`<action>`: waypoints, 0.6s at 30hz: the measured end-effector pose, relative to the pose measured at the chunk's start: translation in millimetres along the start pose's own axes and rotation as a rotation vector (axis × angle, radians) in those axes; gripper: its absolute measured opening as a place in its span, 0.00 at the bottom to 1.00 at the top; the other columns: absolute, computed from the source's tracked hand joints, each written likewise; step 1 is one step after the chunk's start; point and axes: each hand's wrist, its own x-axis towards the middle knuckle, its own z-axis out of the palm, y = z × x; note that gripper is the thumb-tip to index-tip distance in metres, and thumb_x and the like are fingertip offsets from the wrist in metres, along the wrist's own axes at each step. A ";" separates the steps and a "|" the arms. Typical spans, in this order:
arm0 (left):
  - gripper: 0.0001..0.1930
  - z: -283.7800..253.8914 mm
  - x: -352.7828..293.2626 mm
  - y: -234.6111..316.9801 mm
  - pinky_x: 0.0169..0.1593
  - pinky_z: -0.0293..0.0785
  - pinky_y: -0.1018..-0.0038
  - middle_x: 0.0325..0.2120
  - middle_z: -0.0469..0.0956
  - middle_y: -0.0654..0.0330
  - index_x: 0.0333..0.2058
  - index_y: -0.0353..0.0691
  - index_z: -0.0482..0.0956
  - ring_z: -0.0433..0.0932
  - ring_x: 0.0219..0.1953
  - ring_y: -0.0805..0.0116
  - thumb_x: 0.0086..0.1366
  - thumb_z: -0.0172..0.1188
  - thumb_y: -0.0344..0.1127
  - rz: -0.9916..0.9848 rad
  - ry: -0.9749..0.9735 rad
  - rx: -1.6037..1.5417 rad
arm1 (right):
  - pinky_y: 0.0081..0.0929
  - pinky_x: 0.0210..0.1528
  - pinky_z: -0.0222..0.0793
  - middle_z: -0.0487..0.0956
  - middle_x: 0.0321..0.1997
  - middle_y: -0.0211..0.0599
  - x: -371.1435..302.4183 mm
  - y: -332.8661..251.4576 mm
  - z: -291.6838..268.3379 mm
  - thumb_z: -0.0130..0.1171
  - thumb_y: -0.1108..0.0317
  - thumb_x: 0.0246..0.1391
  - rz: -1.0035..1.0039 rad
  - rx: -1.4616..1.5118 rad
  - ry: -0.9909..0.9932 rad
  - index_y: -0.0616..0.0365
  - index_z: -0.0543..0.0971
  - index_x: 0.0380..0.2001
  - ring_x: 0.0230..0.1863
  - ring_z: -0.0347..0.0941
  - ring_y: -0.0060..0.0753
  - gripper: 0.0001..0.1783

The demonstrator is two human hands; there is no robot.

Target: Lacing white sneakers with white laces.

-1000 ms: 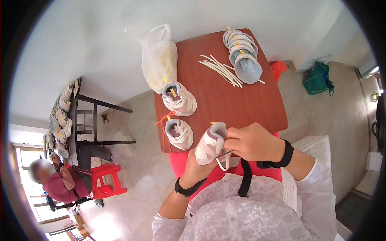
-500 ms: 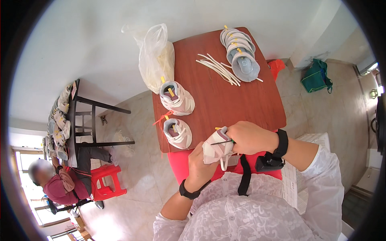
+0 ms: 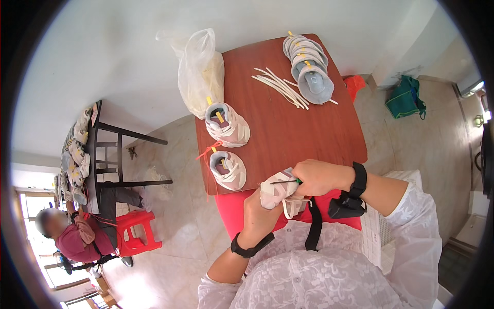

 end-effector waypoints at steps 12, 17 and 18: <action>0.16 1.6 -1.9 4.5 0.39 0.76 0.71 0.35 0.80 0.51 0.41 0.33 0.78 0.81 0.36 0.58 0.50 0.65 0.23 0.074 -0.018 0.030 | 0.39 0.29 0.67 0.76 0.21 0.55 -3.6 -1.5 -14.9 0.64 0.55 0.44 0.017 0.103 -0.143 0.70 0.77 0.24 0.22 0.73 0.49 0.22; 0.16 6.2 -3.2 2.9 0.38 0.76 0.72 0.34 0.80 0.51 0.41 0.33 0.78 0.81 0.35 0.60 0.51 0.64 0.24 0.054 0.010 0.022 | 0.42 0.27 0.65 0.74 0.19 0.56 -1.1 6.3 -6.4 0.60 0.59 0.42 -0.007 0.122 -0.169 0.69 0.77 0.21 0.21 0.71 0.52 0.19; 0.16 4.8 -2.6 2.7 0.38 0.75 0.72 0.33 0.81 0.51 0.41 0.33 0.78 0.81 0.35 0.63 0.52 0.64 0.24 -0.012 0.003 -0.005 | 0.42 0.27 0.65 0.74 0.19 0.56 -1.8 6.3 -3.2 0.60 0.59 0.42 -0.006 0.123 -0.171 0.69 0.77 0.21 0.21 0.71 0.52 0.19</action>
